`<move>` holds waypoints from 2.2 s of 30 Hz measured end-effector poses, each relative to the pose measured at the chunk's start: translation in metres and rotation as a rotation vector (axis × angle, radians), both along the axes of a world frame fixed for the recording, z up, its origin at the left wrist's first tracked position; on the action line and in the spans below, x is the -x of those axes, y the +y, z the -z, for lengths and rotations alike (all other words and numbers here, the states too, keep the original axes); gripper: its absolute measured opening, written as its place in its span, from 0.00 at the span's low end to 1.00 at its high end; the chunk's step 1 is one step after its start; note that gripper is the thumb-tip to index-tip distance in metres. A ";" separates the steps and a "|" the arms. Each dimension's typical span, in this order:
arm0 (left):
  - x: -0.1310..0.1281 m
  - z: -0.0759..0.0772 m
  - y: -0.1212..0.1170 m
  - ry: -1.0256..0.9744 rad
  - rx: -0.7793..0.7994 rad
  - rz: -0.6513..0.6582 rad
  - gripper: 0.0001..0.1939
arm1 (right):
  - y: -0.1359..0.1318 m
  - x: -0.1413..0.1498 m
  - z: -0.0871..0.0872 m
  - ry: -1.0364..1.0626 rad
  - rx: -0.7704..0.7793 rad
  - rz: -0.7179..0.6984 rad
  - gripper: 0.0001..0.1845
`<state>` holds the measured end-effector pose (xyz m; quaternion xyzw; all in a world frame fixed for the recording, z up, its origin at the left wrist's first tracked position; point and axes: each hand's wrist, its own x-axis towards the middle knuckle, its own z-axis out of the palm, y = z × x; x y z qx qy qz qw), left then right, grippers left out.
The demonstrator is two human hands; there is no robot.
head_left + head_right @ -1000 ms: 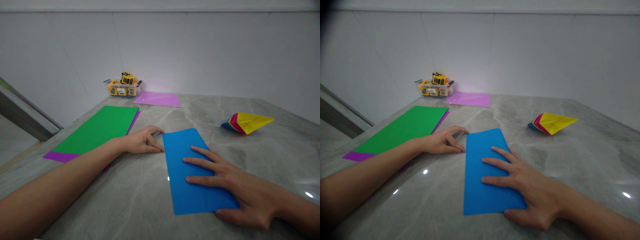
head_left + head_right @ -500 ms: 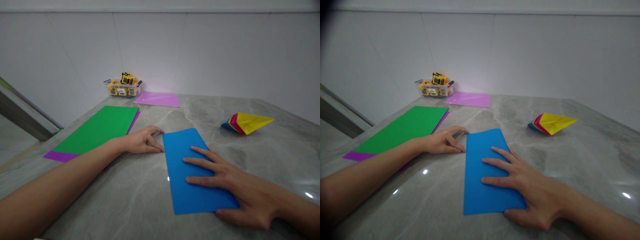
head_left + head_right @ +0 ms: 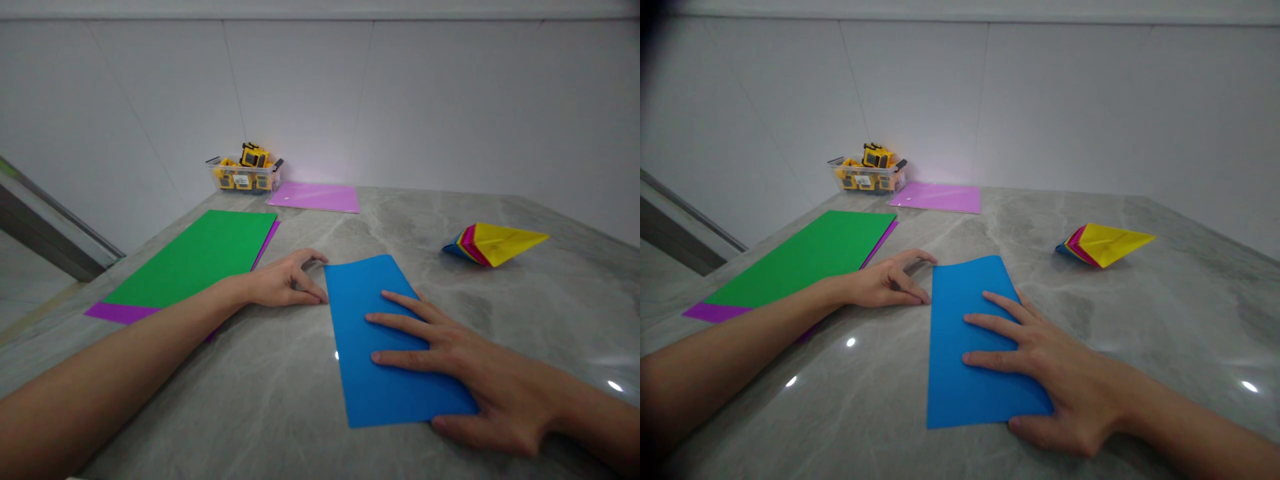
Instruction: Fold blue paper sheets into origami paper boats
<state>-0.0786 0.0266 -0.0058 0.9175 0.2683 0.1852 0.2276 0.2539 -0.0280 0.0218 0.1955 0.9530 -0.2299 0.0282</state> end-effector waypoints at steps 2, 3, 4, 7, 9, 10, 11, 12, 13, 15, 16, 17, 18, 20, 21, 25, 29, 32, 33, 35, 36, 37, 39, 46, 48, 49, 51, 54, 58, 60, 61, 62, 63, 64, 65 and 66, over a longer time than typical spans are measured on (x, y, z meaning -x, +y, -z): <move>-0.001 -0.001 0.000 -0.009 -0.004 0.006 0.09 | 0.000 0.000 0.000 0.003 0.001 -0.002 0.43; -0.001 -0.001 -0.001 -0.008 -0.010 0.012 0.09 | 0.000 0.000 0.000 0.000 0.001 -0.002 0.43; -0.001 -0.002 -0.001 -0.003 -0.017 0.018 0.09 | 0.000 0.000 0.000 -0.001 0.002 -0.004 0.43; -0.001 -0.004 -0.001 0.015 -0.035 0.028 0.10 | 0.000 0.000 0.000 0.003 0.005 0.001 0.43; -0.001 -0.005 -0.001 0.025 -0.039 0.026 0.10 | 0.000 0.000 0.000 0.011 0.006 0.005 0.42; -0.001 -0.005 -0.001 0.028 -0.040 0.025 0.10 | 0.000 0.000 0.000 0.012 0.005 0.005 0.42; -0.001 -0.005 -0.001 0.031 -0.041 0.028 0.10 | 0.000 0.000 0.000 0.009 0.000 0.004 0.42; -0.001 -0.005 -0.001 0.035 -0.041 0.031 0.10 | 0.000 0.000 0.000 0.002 -0.006 0.002 0.42; -0.001 -0.005 -0.001 0.037 -0.042 0.035 0.10 | 0.000 0.000 0.000 -0.005 -0.014 0.000 0.43; -0.002 -0.005 -0.001 0.034 -0.049 0.043 0.10 | 0.000 0.000 0.001 -0.010 -0.024 -0.003 0.43; -0.002 -0.006 -0.001 0.033 -0.053 0.044 0.10 | 0.000 -0.001 0.001 -0.009 -0.025 -0.005 0.43; -0.002 -0.006 -0.001 0.032 -0.056 0.043 0.10 | 0.000 -0.001 0.001 -0.007 -0.023 -0.005 0.43; -0.002 -0.006 -0.001 0.032 -0.061 0.042 0.10 | 0.000 -0.001 0.001 -0.005 -0.020 -0.005 0.43; -0.001 -0.006 -0.002 0.036 -0.072 0.047 0.10 | 0.000 -0.001 0.000 0.002 -0.010 -0.003 0.42; -0.001 -0.006 -0.002 0.034 -0.077 0.051 0.10 | 0.000 0.000 0.000 0.007 -0.003 -0.002 0.42; -0.001 -0.006 -0.002 0.012 -0.086 0.066 0.11 | 0.000 0.000 -0.001 0.037 0.011 0.004 0.42; -0.001 -0.006 -0.002 0.029 -0.090 0.062 0.11 | -0.001 0.000 0.001 0.037 0.003 0.007 0.42; -0.001 -0.007 -0.002 0.048 -0.100 0.064 0.11 | -0.001 0.000 0.002 0.032 0.006 0.006 0.42; -0.001 -0.008 -0.002 0.049 -0.101 0.064 0.11 | -0.001 0.000 0.002 0.032 0.009 0.005 0.42; -0.001 -0.008 -0.002 0.053 -0.102 0.064 0.11 | -0.002 0.000 0.002 0.033 0.006 0.006 0.42; -0.001 -0.008 -0.002 0.054 -0.103 0.063 0.11 | -0.002 0.000 0.001 0.028 0.001 0.005 0.42; -0.001 -0.007 -0.002 0.054 -0.103 0.063 0.11 | -0.002 0.000 0.001 0.019 -0.005 0.006 0.41; 0.000 -0.007 -0.003 0.056 -0.103 0.063 0.11 | -0.002 0.000 0.000 -0.005 -0.015 0.003 0.42; 0.000 -0.007 -0.002 0.063 -0.109 0.065 0.11 | -0.001 0.000 0.001 -0.022 -0.010 -0.005 0.42; 0.001 -0.007 -0.002 0.067 -0.110 0.068 0.11 | -0.001 -0.001 0.001 -0.022 -0.007 -0.008 0.42; 0.001 -0.007 -0.002 0.067 -0.110 0.068 0.11 | -0.001 -0.001 0.001 -0.025 -0.006 -0.008 0.42; 0.001 -0.006 -0.001 0.064 -0.114 0.070 0.11 | -0.001 -0.001 0.000 -0.028 -0.006 -0.007 0.42; 0.001 -0.005 -0.001 0.052 -0.119 0.078 0.11 | -0.001 0.000 0.000 -0.010 0.001 -0.002 0.42; 0.000 -0.003 -0.001 0.006 -0.090 0.062 0.10 | 0.000 0.000 0.002 0.020 0.012 -0.004 0.42; 0.000 -0.003 -0.002 -0.012 -0.071 0.050 0.09 | 0.000 -0.001 0.002 0.022 0.013 -0.003 0.42; 0.000 -0.003 -0.002 -0.018 -0.068 0.048 0.08 | 0.000 -0.001 0.002 0.016 0.011 -0.003 0.42; 0.000 -0.003 -0.002 -0.024 -0.069 0.049 0.08 | -0.001 -0.001 0.002 0.005 0.009 -0.005 0.42; 0.000 -0.003 -0.002 -0.026 -0.073 0.051 0.08 | -0.001 -0.001 0.002 -0.006 0.004 -0.005 0.42; 0.000 -0.003 -0.002 -0.028 -0.078 0.055 0.08 | -0.001 -0.001 0.002 -0.016 -0.001 -0.006 0.42; 0.000 -0.002 -0.002 -0.028 -0.084 0.058 0.09 | -0.001 0.000 0.001 -0.025 -0.007 -0.006 0.42; 0.000 -0.002 -0.002 -0.025 -0.088 0.060 0.09 | -0.001 0.000 0.000 -0.031 -0.011 -0.007 0.42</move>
